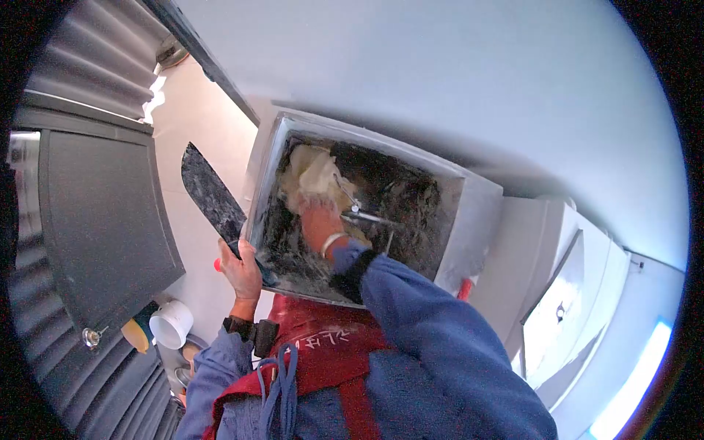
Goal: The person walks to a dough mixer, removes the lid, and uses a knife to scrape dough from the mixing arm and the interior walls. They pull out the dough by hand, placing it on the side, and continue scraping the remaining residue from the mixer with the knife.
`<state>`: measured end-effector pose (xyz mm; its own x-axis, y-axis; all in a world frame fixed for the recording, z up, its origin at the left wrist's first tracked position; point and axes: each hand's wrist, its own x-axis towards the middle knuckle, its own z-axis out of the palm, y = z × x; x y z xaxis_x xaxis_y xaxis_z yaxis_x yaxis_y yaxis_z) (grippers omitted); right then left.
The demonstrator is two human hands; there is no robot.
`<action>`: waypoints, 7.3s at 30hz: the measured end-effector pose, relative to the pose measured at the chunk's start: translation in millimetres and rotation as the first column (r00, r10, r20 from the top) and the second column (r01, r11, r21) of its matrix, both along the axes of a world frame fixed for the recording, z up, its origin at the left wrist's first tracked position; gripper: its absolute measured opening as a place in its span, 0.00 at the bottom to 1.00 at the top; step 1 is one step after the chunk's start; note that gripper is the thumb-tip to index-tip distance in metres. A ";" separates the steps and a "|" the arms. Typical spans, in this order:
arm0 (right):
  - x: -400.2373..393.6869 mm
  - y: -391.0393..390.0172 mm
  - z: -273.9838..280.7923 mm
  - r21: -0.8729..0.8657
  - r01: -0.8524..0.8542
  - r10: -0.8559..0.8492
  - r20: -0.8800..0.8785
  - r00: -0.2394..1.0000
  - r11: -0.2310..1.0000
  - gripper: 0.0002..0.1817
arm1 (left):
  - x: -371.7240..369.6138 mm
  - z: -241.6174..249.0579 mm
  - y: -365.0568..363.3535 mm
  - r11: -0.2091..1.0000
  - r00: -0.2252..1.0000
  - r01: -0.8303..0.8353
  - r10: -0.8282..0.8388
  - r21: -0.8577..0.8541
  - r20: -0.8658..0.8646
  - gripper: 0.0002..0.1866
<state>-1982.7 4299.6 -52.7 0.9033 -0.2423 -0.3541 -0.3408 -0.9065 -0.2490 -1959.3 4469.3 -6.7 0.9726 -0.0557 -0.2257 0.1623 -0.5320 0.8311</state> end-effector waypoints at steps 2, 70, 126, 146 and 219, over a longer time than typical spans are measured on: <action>-22.0 -7.7 16.6 0.163 -0.049 0.069 -0.115 0.991 0.985 0.17 | -1.6 -16.8 5.1 0.992 0.986 0.019 -0.040 0.126 0.163 0.27; -360.1 -157.1 -0.4 -0.580 0.689 -0.862 -0.045 0.505 0.435 0.13 | 0.0 0.3 -3.0 0.980 0.972 0.043 -0.086 0.195 0.219 0.26; -335.2 -149.9 39.2 -0.345 0.691 -0.749 -0.055 0.661 0.635 0.14 | 0.4 0.3 -4.8 0.985 0.936 0.037 -0.093 0.169 0.340 0.20; -76.5 -130.2 -96.9 0.123 0.302 -0.180 -0.578 0.796 0.945 0.34 | 3.0 -5.2 1.8 0.998 0.994 -0.003 -0.005 0.065 0.112 0.24; -237.6 -147.0 122.7 0.094 0.737 -0.709 0.377 0.596 0.670 0.31 | 10.1 -22.3 10.3 0.994 0.958 0.103 -0.107 0.031 0.266 0.17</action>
<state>-2220.3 4152.5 70.0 0.4729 -0.8811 -0.0080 -0.7916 -0.4209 -0.4430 -1949.1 4479.6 -29.0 0.9864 -0.1593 0.0401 -0.1221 -0.5479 0.8276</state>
